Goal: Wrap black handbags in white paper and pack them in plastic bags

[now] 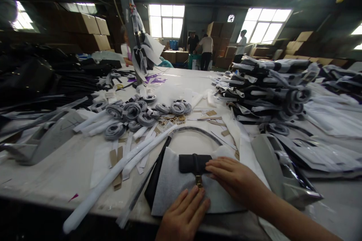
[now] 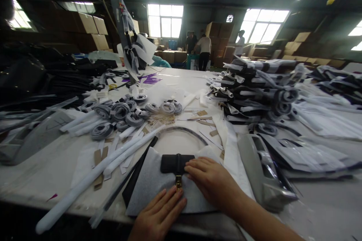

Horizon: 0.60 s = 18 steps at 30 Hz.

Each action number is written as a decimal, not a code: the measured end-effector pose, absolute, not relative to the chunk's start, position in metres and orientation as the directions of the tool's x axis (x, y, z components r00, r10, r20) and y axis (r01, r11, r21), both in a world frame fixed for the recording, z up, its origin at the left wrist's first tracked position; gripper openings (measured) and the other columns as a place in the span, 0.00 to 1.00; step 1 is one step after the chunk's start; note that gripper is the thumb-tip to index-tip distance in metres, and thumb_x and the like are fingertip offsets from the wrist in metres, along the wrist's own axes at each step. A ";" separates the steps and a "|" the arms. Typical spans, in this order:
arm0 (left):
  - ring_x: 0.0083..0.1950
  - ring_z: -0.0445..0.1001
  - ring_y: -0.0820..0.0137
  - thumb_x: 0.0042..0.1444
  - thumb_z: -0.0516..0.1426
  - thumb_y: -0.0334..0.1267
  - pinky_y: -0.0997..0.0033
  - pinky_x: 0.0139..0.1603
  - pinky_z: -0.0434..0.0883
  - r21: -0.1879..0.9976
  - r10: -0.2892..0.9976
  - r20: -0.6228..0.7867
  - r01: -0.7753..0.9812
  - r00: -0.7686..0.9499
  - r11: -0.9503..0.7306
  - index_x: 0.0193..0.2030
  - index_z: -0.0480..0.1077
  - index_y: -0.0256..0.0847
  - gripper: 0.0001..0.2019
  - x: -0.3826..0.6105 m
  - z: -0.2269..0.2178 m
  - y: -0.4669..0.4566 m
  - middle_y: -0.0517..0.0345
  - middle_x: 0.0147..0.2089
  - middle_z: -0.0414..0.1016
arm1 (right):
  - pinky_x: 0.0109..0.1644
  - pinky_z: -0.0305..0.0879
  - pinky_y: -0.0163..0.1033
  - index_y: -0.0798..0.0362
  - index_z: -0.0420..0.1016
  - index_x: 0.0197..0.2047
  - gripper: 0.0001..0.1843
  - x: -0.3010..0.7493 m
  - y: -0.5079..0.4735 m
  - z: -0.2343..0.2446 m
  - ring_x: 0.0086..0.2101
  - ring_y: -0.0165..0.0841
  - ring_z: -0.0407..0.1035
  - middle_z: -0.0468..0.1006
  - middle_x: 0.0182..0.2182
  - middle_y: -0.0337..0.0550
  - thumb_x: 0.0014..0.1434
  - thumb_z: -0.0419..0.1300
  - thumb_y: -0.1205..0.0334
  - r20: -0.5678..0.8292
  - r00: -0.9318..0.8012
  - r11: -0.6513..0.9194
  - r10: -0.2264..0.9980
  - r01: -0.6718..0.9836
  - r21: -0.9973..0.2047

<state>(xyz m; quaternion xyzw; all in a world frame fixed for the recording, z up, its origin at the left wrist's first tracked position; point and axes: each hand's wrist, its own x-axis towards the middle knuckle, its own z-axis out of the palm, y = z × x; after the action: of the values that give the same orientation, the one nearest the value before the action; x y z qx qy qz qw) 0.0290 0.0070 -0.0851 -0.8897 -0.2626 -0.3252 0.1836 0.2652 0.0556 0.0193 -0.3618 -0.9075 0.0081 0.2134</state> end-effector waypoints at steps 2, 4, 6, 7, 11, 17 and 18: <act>0.63 0.70 0.69 0.70 0.40 0.26 0.64 0.71 0.55 -0.178 0.329 0.683 0.585 0.652 -0.791 0.61 0.71 0.41 0.24 0.029 -0.085 0.008 0.59 0.62 0.73 | 0.53 0.73 0.47 0.51 0.77 0.51 0.14 0.268 0.072 0.026 0.46 0.38 0.76 0.82 0.46 0.48 0.67 0.54 0.67 0.391 -0.596 0.688 0.701 0.710 -0.150; 0.61 0.73 0.70 0.70 0.40 0.25 0.63 0.72 0.52 -0.205 0.305 0.693 0.584 0.654 -0.786 0.59 0.73 0.42 0.24 0.029 -0.085 0.010 0.59 0.60 0.75 | 0.52 0.74 0.47 0.51 0.77 0.51 0.13 0.270 0.080 0.033 0.45 0.39 0.76 0.82 0.46 0.49 0.67 0.54 0.67 0.413 -0.532 0.633 0.739 0.757 -0.159; 0.60 0.74 0.70 0.70 0.41 0.25 0.63 0.73 0.50 -0.228 0.283 0.697 0.578 0.659 -0.784 0.58 0.73 0.42 0.24 0.029 -0.084 0.012 0.60 0.58 0.77 | 0.52 0.74 0.45 0.51 0.77 0.51 0.14 0.269 0.077 0.036 0.46 0.38 0.76 0.82 0.46 0.49 0.67 0.54 0.66 0.436 -0.497 0.618 0.751 0.761 -0.196; 0.60 0.74 0.71 0.70 0.41 0.25 0.62 0.73 0.50 -0.233 0.278 0.695 0.574 0.662 -0.785 0.58 0.73 0.42 0.24 0.029 -0.084 0.013 0.60 0.58 0.77 | 0.53 0.73 0.44 0.51 0.77 0.52 0.14 0.267 0.073 0.035 0.46 0.37 0.76 0.82 0.46 0.49 0.68 0.54 0.67 0.438 -0.494 0.622 0.751 0.752 -0.218; 0.62 0.72 0.70 0.70 0.40 0.26 0.62 0.73 0.50 -0.200 0.301 0.686 0.569 0.663 -0.798 0.60 0.72 0.41 0.24 0.028 -0.085 0.012 0.58 0.60 0.76 | 0.55 0.73 0.45 0.53 0.78 0.52 0.14 0.266 0.051 0.007 0.49 0.37 0.75 0.81 0.48 0.50 0.67 0.55 0.67 0.385 -0.516 0.629 0.765 0.729 -0.270; 0.66 0.68 0.68 0.70 0.41 0.26 0.63 0.73 0.51 -0.173 0.314 0.676 0.558 0.666 -0.812 0.62 0.70 0.40 0.23 0.028 -0.092 0.010 0.55 0.62 0.73 | 0.65 0.64 0.49 0.52 0.73 0.60 0.19 0.280 0.038 -0.038 0.60 0.38 0.67 0.75 0.58 0.49 0.67 0.55 0.67 0.308 -0.542 0.620 0.782 0.726 -0.297; 0.66 0.68 0.68 0.71 0.41 0.26 0.63 0.73 0.51 -0.185 0.306 0.675 0.555 0.672 -0.811 0.63 0.70 0.40 0.22 0.028 -0.093 0.011 0.55 0.62 0.73 | 0.65 0.64 0.49 0.51 0.73 0.60 0.19 0.281 0.038 -0.038 0.60 0.38 0.67 0.74 0.59 0.49 0.68 0.55 0.66 0.306 -0.536 0.615 0.786 0.726 -0.309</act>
<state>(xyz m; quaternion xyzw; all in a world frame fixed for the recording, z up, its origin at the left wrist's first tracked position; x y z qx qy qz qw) 0.0279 0.0112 -0.0927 -0.8941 -0.2406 -0.3258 0.1911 0.2809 0.0377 -0.0384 -0.4327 -0.8735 0.0721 0.2111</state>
